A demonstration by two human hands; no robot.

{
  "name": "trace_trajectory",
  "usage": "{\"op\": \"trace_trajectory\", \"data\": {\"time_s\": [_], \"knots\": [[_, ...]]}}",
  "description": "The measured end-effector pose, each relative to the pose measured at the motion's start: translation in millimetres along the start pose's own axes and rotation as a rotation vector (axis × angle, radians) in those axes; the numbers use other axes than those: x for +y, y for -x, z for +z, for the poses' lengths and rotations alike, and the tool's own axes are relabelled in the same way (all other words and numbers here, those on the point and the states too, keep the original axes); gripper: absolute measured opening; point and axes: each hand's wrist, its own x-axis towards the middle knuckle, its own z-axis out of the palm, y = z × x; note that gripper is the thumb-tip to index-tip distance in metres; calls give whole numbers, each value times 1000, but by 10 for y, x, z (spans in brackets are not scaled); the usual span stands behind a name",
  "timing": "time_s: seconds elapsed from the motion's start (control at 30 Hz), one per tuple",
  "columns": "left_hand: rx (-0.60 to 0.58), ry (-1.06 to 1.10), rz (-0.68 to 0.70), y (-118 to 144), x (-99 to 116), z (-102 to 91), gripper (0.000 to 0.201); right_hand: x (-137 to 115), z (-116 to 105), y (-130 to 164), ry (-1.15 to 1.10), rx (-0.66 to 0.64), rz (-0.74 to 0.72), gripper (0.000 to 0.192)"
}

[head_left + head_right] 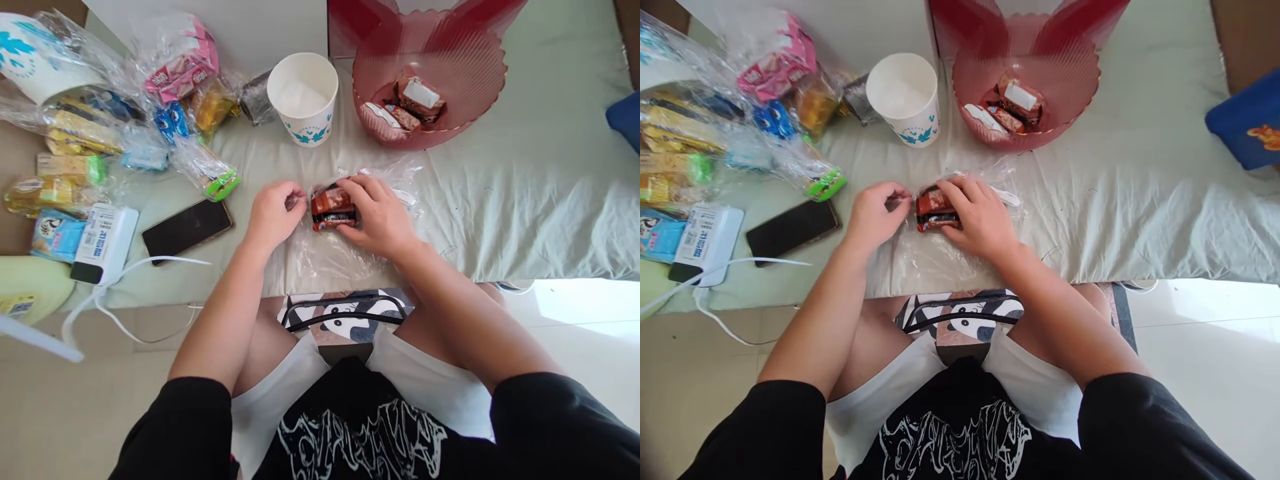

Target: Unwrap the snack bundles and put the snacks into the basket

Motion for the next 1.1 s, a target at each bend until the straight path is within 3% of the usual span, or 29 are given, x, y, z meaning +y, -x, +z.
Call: {"op": "trace_trajectory", "data": {"time_s": [0.13,0.27,0.47,0.6,0.77,0.83,1.0,1.1], "knots": [[-91,321,-67,-72,198,-4,19,-12,4,-31,3,-11,-9,65],[-153,585,-138,-72,231,4,27,12,-8,-28,-36,3,-37,57],[-97,583,-147,-59,205,-20,30,11,-77,-2,-38,60,-3,42],[-163,699,-196,4,292,-27,32,-69,-66,7,27,35,5,43],[-159,748,-353,37,320,-13,33,-125,-5,7,78,33,17,49],[-138,725,-356,19,299,-10,32,-95,-17,-5,34,52,45,46],[-24,627,-315,-33,213,-2,31,-37,-222,67,-122,168,82,40],[-42,537,-340,-38,185,-14,25,-74,-441,163,-205,267,27,30]]}}
